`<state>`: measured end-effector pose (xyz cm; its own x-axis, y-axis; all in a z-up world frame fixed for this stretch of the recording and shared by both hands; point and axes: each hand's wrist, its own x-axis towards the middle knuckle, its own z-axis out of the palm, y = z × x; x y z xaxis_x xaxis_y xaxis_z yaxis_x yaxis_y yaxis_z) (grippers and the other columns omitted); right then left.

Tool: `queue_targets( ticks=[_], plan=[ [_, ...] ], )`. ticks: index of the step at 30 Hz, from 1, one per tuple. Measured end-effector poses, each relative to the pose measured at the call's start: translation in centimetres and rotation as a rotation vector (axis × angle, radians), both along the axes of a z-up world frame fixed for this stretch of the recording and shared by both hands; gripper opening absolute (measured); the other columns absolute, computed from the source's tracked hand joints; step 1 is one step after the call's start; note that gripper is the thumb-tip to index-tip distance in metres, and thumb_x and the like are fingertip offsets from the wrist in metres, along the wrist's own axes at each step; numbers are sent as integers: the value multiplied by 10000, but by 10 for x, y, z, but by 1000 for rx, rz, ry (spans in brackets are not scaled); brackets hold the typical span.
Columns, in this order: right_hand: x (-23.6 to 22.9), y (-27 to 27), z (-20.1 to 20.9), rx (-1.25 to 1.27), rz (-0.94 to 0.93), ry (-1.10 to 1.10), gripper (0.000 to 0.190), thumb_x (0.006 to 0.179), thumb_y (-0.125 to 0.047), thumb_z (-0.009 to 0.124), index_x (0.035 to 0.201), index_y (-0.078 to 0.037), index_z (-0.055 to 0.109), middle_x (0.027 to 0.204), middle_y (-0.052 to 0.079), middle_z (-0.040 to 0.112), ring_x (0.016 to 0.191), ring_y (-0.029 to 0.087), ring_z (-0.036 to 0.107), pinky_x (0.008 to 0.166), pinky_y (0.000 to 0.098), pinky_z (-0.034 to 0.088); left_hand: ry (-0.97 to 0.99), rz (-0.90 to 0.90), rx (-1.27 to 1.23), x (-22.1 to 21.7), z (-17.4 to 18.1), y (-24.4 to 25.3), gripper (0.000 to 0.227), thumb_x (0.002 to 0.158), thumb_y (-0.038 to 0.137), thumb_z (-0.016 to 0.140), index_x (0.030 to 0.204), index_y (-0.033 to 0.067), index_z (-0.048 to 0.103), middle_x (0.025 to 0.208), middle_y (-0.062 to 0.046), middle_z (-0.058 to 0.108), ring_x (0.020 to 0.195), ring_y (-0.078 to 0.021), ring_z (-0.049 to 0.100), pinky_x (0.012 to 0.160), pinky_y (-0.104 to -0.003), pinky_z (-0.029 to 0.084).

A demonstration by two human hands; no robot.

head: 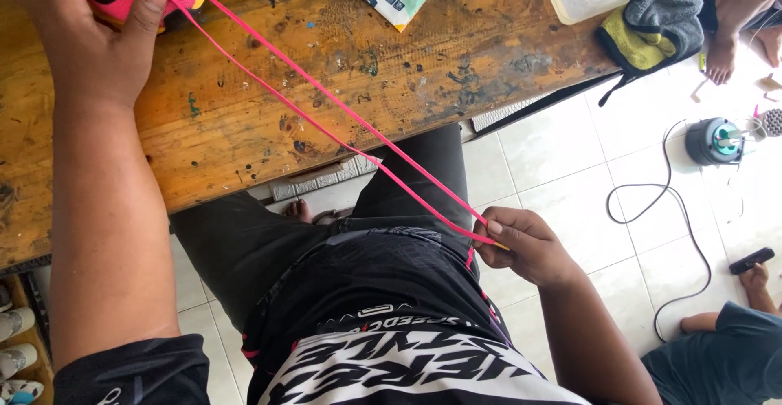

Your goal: The person threads a pink shoelace through the eyelets of a pink and yellow running shoe on a wooden workbench. They pull the laces tight and adjust the fit, working with the shoe and laces by hand.

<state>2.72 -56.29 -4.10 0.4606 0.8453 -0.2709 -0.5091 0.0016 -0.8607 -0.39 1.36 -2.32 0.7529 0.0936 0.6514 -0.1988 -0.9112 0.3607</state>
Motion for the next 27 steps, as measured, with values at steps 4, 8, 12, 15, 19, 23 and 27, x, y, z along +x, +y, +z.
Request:
queue_targets(
  ticks=[4,8,12,15,19,23,27],
  plan=[
    [-6,5,7,-3,-33,-6,276,1066,-147,481,869,7,599,693,83,538,531,114,343,471,240,255,-33,48,27,1,14,-16,705,1177,435,689,1626,12,348,1573,-229,279,1491,-426,305,1242,-631,372],
    [-2,14,7,-320,-52,-194,308,1043,-199,505,852,-3,646,703,96,616,548,119,383,503,248,289,-98,87,-53,5,22,-24,708,1104,477,715,1530,-35,477,1467,-298,333,1399,-519,411,1184,-599,363],
    [13,43,25,-844,57,-727,372,1024,-286,481,901,-92,774,857,-11,824,843,145,743,838,281,541,-127,129,-88,11,10,-14,697,1038,574,726,1375,-21,589,1522,-251,289,1430,-500,399,1197,-632,385],
    [26,60,37,-866,101,-877,360,1020,-280,453,908,-120,756,895,-27,843,872,183,798,836,306,570,-144,154,-84,11,3,-9,751,1006,582,750,1433,-12,574,1542,-322,274,1456,-532,365,1221,-642,336],
    [39,88,61,-749,30,-1243,185,952,-200,595,1013,-175,767,822,-35,795,704,190,734,669,317,527,-133,163,-145,8,15,-16,741,975,586,755,1414,15,581,1567,-285,262,1451,-520,388,1202,-651,385],
    [49,138,99,-393,-68,-1491,182,998,-174,610,893,-59,705,751,39,686,614,194,629,581,318,468,-110,179,-149,9,19,-13,758,925,640,748,1429,110,550,1554,-269,308,1417,-505,404,1165,-689,367],
    [63,197,121,-133,-47,-1642,113,986,-95,639,976,-20,723,888,81,740,672,192,692,599,295,535,-77,217,-147,9,18,-11,792,887,675,761,1401,89,621,1597,-246,257,1454,-520,352,1179,-693,337]
  ],
)
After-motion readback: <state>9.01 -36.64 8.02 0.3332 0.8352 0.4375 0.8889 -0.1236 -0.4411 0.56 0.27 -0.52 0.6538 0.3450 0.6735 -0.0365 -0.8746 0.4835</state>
